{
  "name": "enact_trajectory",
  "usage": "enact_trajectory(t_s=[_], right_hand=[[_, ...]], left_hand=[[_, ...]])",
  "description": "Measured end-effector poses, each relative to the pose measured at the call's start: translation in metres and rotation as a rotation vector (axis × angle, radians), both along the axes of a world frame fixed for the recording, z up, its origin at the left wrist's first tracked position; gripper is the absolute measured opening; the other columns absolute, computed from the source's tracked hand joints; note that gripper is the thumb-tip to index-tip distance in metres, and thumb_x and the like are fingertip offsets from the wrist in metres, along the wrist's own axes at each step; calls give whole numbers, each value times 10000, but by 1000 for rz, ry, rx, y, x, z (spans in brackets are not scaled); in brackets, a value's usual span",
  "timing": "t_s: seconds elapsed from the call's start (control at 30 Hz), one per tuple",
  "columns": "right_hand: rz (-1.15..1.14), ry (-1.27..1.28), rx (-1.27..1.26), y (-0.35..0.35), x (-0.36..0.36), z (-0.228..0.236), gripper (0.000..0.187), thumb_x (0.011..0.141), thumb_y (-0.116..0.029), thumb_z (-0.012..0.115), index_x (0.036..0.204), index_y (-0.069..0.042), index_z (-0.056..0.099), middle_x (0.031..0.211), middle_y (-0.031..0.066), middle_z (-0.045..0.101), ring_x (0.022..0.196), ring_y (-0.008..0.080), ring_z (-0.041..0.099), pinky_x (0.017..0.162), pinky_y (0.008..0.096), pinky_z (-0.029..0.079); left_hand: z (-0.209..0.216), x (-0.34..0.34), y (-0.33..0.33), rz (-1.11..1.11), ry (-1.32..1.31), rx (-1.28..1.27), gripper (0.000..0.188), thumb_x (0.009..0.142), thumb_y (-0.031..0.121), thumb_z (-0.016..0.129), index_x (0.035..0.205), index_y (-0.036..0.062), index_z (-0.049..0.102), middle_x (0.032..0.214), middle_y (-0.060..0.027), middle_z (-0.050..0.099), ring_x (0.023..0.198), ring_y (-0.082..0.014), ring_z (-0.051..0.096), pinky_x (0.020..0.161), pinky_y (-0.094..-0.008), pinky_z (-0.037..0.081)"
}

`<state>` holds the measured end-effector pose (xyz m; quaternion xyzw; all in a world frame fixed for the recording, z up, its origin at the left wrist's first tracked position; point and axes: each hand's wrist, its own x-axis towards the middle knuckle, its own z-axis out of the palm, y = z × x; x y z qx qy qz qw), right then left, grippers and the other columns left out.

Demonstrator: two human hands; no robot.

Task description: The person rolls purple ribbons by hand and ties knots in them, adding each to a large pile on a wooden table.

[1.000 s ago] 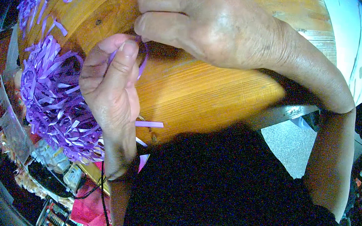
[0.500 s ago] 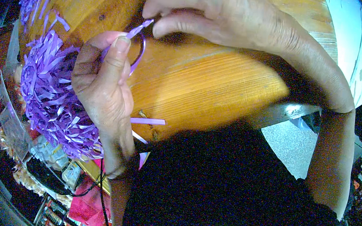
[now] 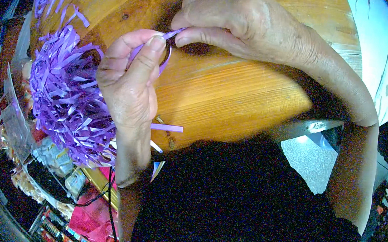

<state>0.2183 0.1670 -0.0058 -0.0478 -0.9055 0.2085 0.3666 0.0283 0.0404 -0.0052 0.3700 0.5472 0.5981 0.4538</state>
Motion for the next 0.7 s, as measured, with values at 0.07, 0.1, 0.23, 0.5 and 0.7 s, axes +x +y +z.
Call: enact_trajectory(t_s=[0.07, 0.1, 0.23, 0.5, 0.7], right_hand=[[8, 5, 20, -1, -2, 5, 280, 860, -208, 825, 1067, -40, 739, 922, 79, 661, 843, 259, 635, 745, 369, 482], [13, -22, -10, -3, -2, 9, 264, 863, -203, 822, 1054, -41, 741, 918, 79, 661, 840, 260, 634, 743, 371, 482], [31, -143, -119, -6, -2, 17, 200, 878, -183, 806, 1004, -43, 740, 901, 79, 659, 824, 263, 632, 731, 380, 478], [-22, -3, 248, -6, -1, 12, 112, 815, -101, 772, 880, -36, 707, 802, 73, 595, 746, 249, 578, 673, 379, 405], [-45, 35, 370, -2, -2, 5, 111, 777, -93, 761, 855, -39, 703, 774, 56, 564, 722, 230, 549, 654, 371, 376]], left_hand=[[0, 1, 0, -3, 31, 23, 66, 901, 2, 776, 956, 15, 743, 825, 42, 685, 717, -12, 562, 631, -171, 435], [0, 1, 0, 2, 55, 23, 68, 901, 3, 776, 959, 15, 743, 824, 42, 684, 715, -12, 562, 630, -171, 437], [-1, 2, 1, 7, 184, 83, 64, 905, 3, 772, 957, 23, 740, 820, 30, 691, 721, -20, 581, 627, -181, 462], [4, -4, 2, 20, 617, 209, 91, 873, -12, 781, 902, 37, 711, 808, -62, 725, 715, -102, 674, 639, -240, 519], [0, -4, 4, 43, 576, 214, 91, 870, -21, 780, 906, 33, 716, 812, -51, 720, 718, -99, 660, 647, -237, 510]])
